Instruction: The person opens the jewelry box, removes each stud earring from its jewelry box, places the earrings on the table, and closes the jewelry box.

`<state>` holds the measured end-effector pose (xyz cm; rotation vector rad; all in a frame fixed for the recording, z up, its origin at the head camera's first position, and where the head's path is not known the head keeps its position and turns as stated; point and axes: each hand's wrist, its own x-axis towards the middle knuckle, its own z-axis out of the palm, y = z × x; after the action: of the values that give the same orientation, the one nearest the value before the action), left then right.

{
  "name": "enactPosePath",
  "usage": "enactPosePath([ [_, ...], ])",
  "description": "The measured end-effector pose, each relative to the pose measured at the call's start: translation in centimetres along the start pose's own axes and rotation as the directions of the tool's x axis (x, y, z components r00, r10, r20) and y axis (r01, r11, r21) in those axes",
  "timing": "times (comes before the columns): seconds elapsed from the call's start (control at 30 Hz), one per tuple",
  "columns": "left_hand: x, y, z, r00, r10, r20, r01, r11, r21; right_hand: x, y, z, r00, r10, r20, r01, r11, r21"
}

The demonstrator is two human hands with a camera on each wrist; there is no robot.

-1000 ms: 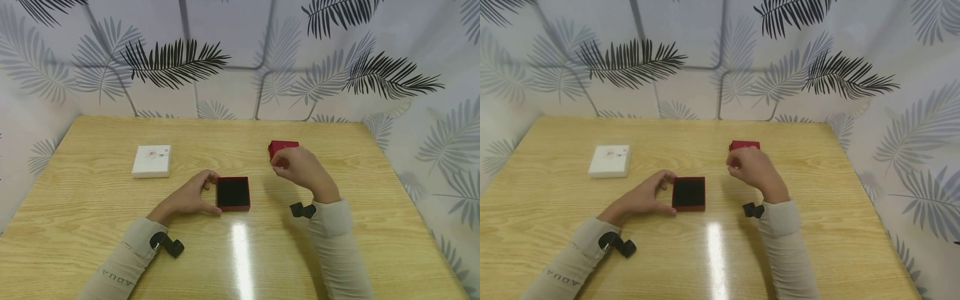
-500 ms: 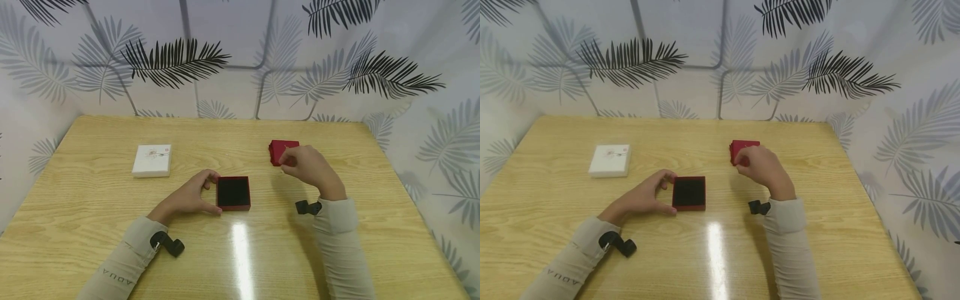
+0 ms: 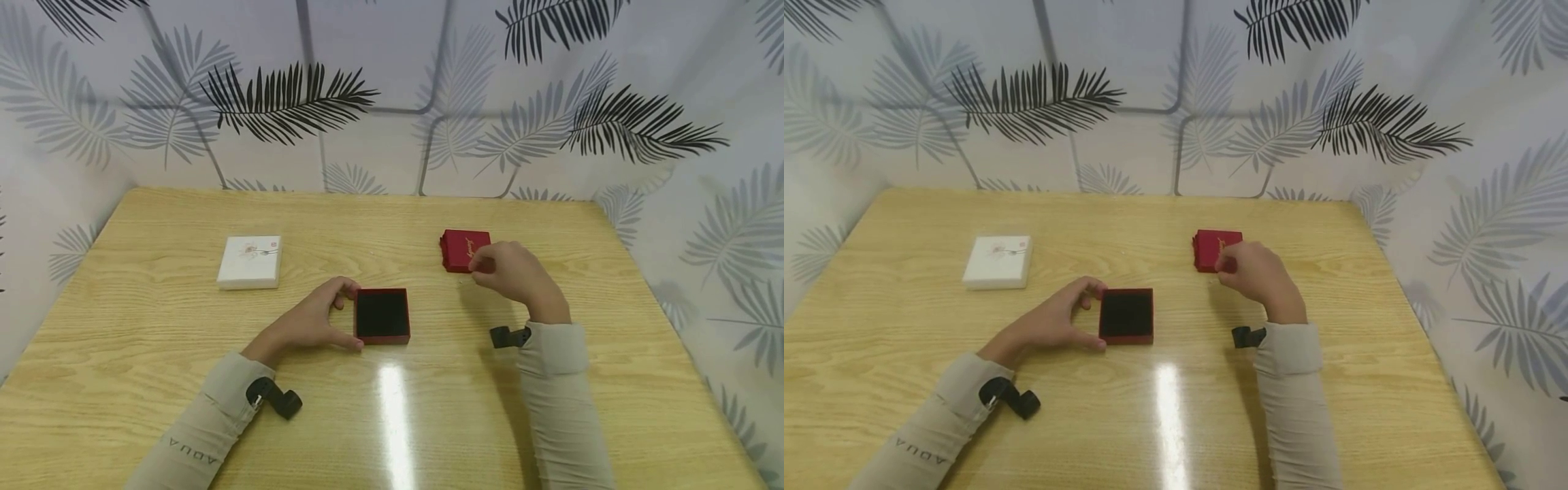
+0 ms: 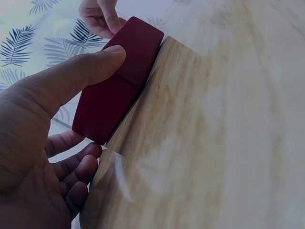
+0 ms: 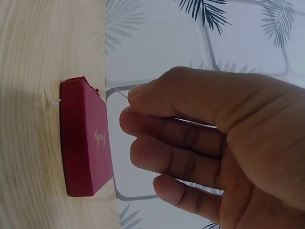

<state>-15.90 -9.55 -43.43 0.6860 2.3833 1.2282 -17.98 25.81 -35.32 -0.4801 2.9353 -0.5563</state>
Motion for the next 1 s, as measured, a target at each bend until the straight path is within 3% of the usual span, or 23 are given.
enactPosePath([
  [1.0, 0.0, -0.1, 0.0, 1.000, -0.010, 0.006, 0.010, 1.000, 0.000, 0.3, 1.7, 0.7, 0.997, 0.064, 0.039, -0.065, 0.998, 0.026],
])
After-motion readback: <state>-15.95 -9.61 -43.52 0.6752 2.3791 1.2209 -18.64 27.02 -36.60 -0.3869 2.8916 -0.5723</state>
